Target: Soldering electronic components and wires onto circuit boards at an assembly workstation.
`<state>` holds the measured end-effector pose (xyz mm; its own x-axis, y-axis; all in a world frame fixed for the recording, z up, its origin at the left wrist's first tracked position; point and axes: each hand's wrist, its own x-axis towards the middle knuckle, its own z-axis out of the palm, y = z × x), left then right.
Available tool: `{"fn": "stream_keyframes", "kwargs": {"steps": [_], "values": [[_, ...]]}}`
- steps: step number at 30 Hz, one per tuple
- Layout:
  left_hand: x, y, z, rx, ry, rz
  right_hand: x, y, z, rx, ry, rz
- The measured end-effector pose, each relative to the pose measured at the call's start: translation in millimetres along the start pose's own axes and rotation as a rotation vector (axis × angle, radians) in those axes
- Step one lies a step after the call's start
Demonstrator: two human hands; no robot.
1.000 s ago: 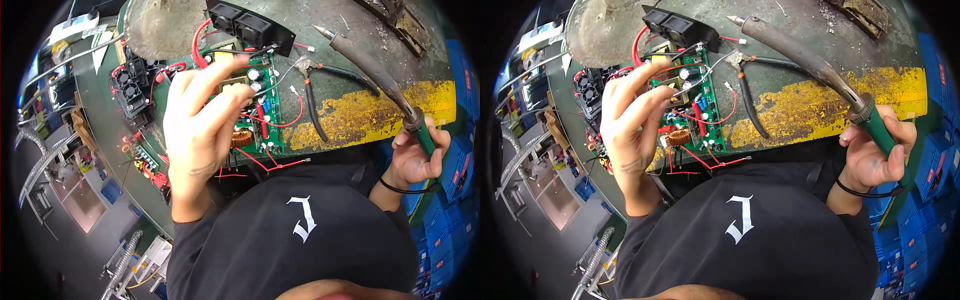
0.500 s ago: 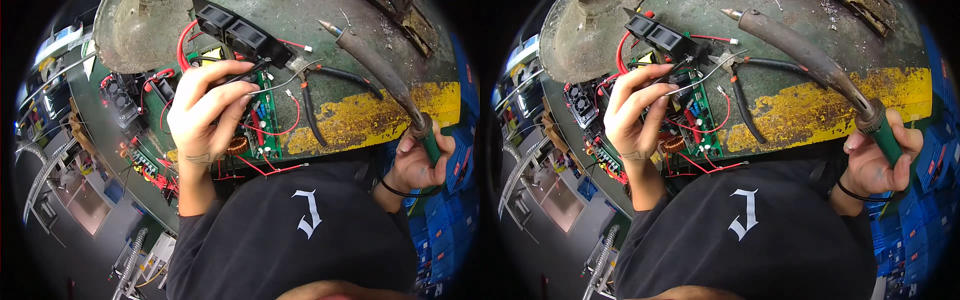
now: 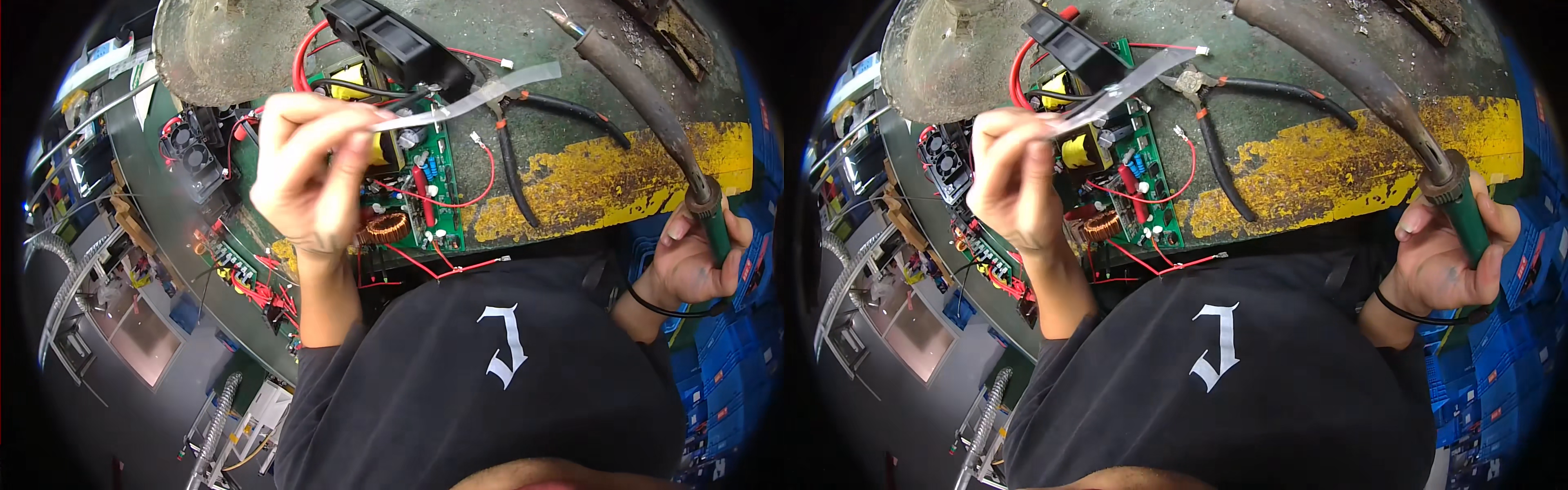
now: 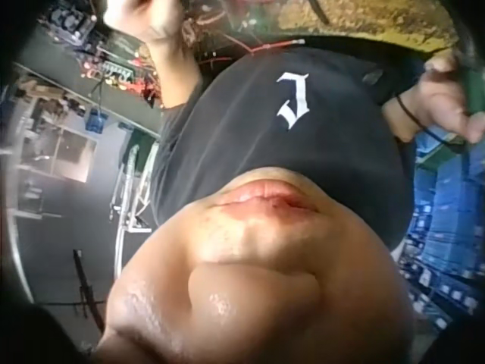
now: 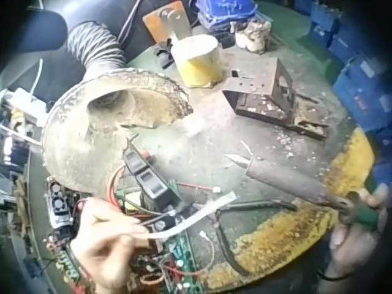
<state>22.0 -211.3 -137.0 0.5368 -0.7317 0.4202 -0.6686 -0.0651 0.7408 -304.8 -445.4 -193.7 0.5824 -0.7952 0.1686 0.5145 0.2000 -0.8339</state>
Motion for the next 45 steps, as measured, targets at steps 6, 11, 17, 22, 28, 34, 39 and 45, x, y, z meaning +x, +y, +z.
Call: {"fn": "stream_keyframes", "kwargs": {"steps": [6,11,17,22,28,34,39,45], "values": [[3.5,0.7,11.9,-0.05,0.217,-0.202,-1.4,-6.7,-3.6,-0.015,0.057,-0.017],[10.7,1.3,21.2,0.052,0.182,-0.223,-6.5,-12.4,-5.1,-0.053,0.049,-0.043],[17.7,-5.7,27.9,0.123,0.197,-0.345,-15.6,-14.5,-6.0,-0.038,0.003,-0.057],[19.8,-5.7,28.9,0.143,0.168,-0.392,-17.7,-12.1,-2.9,-0.062,-0.032,-0.054],[21.9,-2.9,26.4,0.138,0.104,-0.382,-15.4,-11.8,2.8,-0.084,-0.017,-0.067],[21.4,-0.1,26.1,0.269,0.077,-0.305,-15.1,-11.0,5.6,-0.097,0.019,-0.062],[19.2,-0.3,25.1,0.372,0.037,-0.185,-14.3,-12.2,5.8,-0.094,0.015,-0.064],[11.8,-1.2,26.8,0.372,0.021,-0.01,-16.3,-11.4,4.3,-0.081,0.008,-0.044]]}}
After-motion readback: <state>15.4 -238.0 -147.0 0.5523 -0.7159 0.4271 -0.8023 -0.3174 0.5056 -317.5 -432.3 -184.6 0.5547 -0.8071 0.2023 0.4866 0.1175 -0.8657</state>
